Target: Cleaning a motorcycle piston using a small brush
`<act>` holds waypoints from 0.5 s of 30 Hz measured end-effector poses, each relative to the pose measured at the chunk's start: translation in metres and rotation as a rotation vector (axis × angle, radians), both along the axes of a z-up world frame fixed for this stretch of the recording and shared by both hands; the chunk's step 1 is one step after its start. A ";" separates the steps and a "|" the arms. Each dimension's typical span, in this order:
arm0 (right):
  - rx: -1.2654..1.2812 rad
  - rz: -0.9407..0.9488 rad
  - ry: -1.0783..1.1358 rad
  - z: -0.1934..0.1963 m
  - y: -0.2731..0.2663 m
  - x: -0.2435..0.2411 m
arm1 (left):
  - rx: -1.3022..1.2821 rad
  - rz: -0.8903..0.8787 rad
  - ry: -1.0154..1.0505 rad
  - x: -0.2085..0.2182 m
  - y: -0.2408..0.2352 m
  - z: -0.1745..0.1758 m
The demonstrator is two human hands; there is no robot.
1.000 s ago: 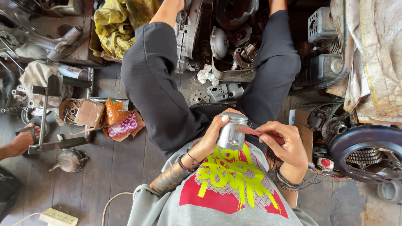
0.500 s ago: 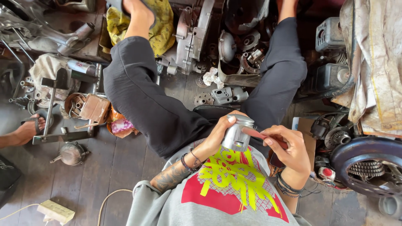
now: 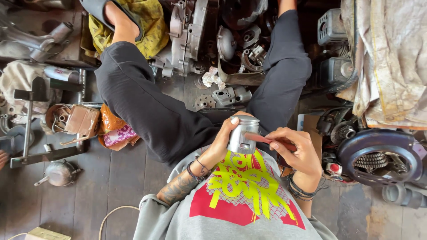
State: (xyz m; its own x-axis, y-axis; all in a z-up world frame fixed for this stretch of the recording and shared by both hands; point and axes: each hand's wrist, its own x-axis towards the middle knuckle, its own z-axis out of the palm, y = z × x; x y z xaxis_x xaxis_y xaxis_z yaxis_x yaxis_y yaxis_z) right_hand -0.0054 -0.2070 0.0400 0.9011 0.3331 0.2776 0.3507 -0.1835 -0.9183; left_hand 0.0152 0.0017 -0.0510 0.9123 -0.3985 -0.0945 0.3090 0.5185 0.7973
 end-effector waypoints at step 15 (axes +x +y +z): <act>0.029 0.042 0.002 0.008 0.003 0.001 | 0.076 0.098 -0.149 0.000 0.001 0.030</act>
